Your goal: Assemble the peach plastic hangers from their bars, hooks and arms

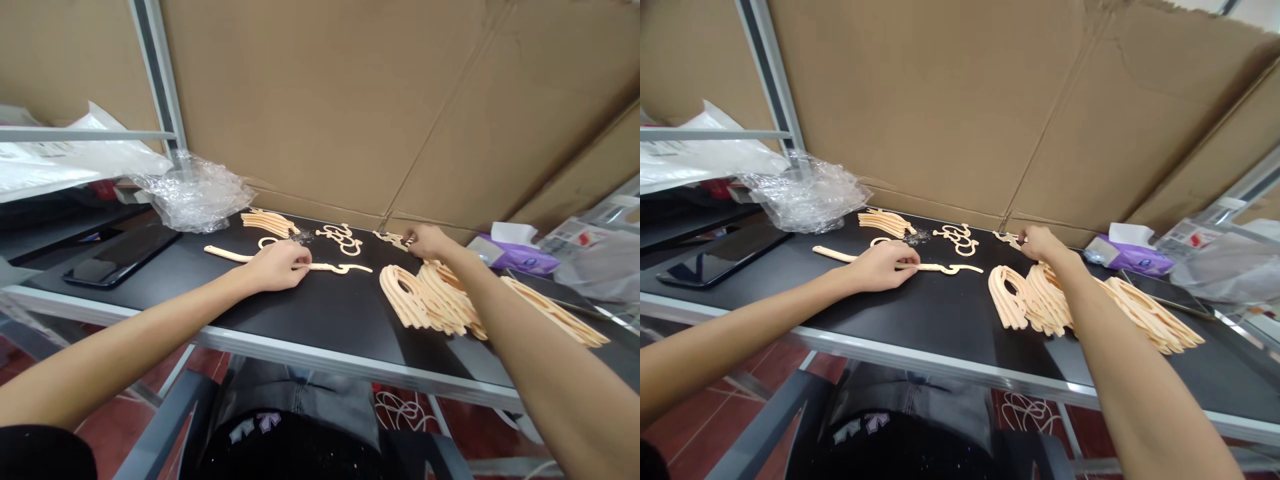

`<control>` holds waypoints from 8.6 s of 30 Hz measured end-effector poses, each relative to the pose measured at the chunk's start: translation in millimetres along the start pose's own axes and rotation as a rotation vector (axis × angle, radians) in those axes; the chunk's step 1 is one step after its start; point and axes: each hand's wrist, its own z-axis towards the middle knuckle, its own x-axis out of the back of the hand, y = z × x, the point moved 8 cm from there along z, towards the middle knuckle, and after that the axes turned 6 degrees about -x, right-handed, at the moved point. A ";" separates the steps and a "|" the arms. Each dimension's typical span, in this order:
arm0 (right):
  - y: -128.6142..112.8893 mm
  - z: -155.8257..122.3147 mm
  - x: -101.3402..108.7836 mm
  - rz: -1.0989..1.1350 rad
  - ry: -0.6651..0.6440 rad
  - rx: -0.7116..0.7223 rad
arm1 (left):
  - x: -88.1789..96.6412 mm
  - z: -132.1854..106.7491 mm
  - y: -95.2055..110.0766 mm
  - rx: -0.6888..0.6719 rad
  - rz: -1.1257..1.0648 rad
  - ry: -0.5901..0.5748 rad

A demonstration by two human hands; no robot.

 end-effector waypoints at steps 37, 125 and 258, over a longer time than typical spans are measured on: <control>-279.8 -171.5 22.6 0.504 0.069 0.832 | 57.1 -10.4 -61.3 0.373 -0.763 0.732; -227.4 -129.4 23.0 0.365 -0.057 0.468 | 21.2 -15.7 -52.0 0.080 -0.016 -0.128; -244.0 -121.6 10.7 0.656 0.005 0.702 | 21.3 -10.8 -68.4 0.127 -0.278 -0.078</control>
